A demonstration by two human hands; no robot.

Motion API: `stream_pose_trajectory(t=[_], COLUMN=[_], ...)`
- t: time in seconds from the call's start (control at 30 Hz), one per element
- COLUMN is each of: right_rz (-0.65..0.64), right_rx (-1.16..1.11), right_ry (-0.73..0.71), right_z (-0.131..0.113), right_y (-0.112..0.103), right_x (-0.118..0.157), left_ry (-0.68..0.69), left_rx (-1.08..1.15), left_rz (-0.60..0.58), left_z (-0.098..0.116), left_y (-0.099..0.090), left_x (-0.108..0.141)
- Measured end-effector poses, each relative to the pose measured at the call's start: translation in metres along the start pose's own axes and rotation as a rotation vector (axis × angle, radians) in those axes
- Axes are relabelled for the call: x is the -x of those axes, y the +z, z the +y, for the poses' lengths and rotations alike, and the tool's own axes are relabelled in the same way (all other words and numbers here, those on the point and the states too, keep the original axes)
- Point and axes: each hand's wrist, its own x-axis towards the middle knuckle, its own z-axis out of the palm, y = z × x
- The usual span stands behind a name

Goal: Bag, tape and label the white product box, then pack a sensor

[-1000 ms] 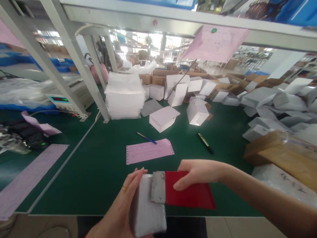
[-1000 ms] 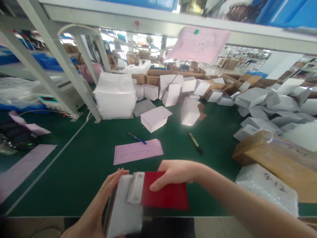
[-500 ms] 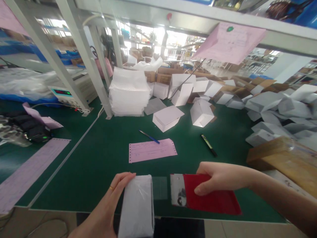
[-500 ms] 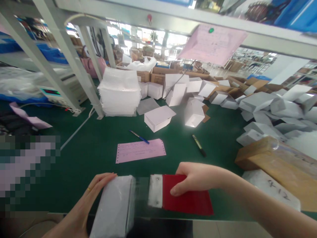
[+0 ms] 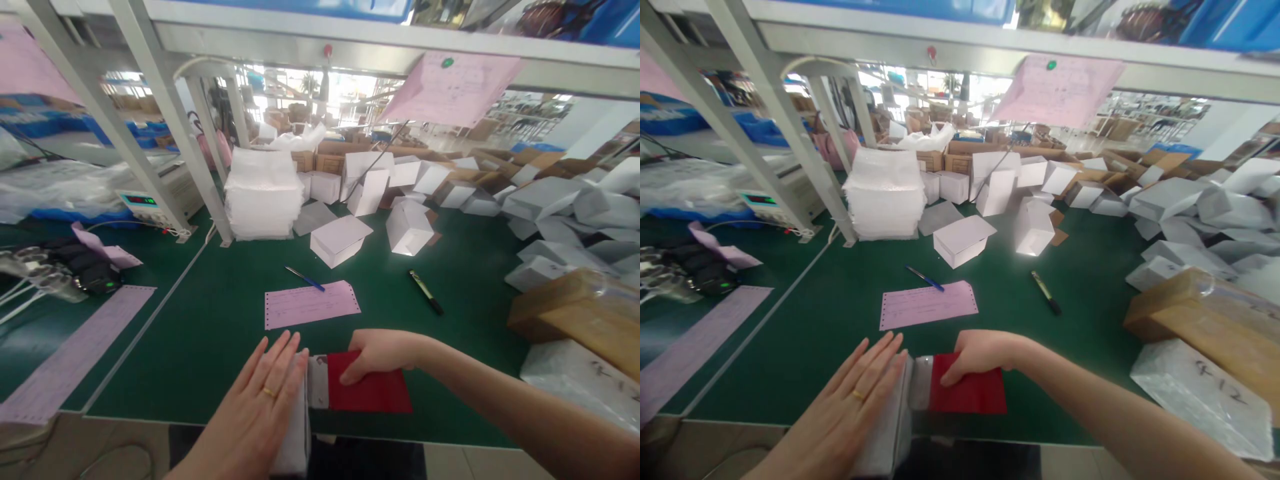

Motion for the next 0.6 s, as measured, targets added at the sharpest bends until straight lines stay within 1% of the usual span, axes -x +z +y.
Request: stream_pose_trajectory(t=[0.07, 0.13, 0.2, 0.3, 0.33, 0.4, 0.53, 0.6], right_rz=[0.011, 0.020, 0.006, -0.052, -0.068, -0.080, -0.086, -0.094], right_rx=[0.007, 0.003, -0.018, -0.109, -0.132, -0.142, -0.098, -0.068], right_ry=[-0.006, -0.015, -0.043, -0.156, -0.184, -0.184, -0.100, -0.084], right_z=[0.001, 0.006, 0.011, 0.012, 0.010, -0.001, -0.032, -0.044], right_y=[0.002, 0.003, 0.002, -0.003, -0.004, -0.003, 0.005, 0.009], right_x=[0.002, 0.007, 0.013, 0.020, 0.021, 0.020, 0.012, 0.010], left_ry=[-0.017, -0.072, -0.122, -0.156, -0.164, -0.181, -0.206, -0.212], left_rx=[0.005, 0.076, 0.207, 0.432, 0.486, 0.536, 0.470, 0.455], left_rz=[-0.036, -0.008, 0.096, 0.267, 0.298, 0.307, 0.245, 0.243], left_z=[0.009, 0.012, 0.008, -0.005, -0.010, -0.020, -0.037, -0.044], left_y=[0.000, 0.002, 0.006, 0.015, 0.019, 0.027, 0.036, 0.038], left_x=[-0.012, -0.016, -0.012, 0.004, 0.011, 0.023, 0.042, 0.048])
